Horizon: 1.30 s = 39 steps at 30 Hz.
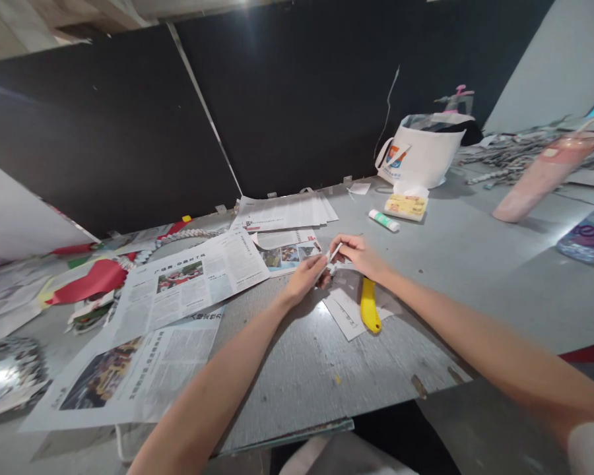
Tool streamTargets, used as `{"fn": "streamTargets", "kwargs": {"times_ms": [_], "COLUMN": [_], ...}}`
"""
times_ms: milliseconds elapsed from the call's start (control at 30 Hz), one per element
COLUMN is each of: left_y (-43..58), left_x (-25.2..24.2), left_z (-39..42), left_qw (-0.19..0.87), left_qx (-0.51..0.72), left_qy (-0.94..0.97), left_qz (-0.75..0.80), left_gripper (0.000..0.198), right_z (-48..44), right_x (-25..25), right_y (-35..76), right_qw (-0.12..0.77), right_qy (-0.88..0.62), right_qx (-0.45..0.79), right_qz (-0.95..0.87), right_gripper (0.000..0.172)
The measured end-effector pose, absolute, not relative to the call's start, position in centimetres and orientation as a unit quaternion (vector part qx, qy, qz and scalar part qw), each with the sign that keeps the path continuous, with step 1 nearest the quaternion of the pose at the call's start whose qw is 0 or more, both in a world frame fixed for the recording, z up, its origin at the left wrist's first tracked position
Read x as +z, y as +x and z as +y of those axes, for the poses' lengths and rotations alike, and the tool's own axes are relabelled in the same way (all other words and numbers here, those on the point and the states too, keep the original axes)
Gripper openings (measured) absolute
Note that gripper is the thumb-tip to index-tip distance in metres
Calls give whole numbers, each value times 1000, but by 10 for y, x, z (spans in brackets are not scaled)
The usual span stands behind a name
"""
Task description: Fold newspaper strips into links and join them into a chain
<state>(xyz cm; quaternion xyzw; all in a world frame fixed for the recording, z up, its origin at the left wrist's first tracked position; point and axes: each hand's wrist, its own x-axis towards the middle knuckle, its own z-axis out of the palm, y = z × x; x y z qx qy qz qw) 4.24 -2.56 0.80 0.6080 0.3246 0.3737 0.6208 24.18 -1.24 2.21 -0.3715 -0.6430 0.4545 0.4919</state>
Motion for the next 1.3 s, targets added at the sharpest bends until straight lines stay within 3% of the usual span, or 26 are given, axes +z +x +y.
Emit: {"fn": "streamTargets", "kwargs": {"times_ms": [300, 1300], "left_y": [40, 40], "left_x": [3, -1], "left_z": [-27, -26], "left_qw": [626, 603], "left_qx": [406, 370], "left_qy": [591, 641], "left_qz": [308, 297], "left_gripper": [57, 64], "right_z": [-10, -18], "right_x": [16, 16], "right_y": [227, 227], "right_qw": [484, 430], "right_qy": [-365, -396], "right_qx": [495, 469], "right_qz": [-622, -662], "right_gripper": [50, 53]}}
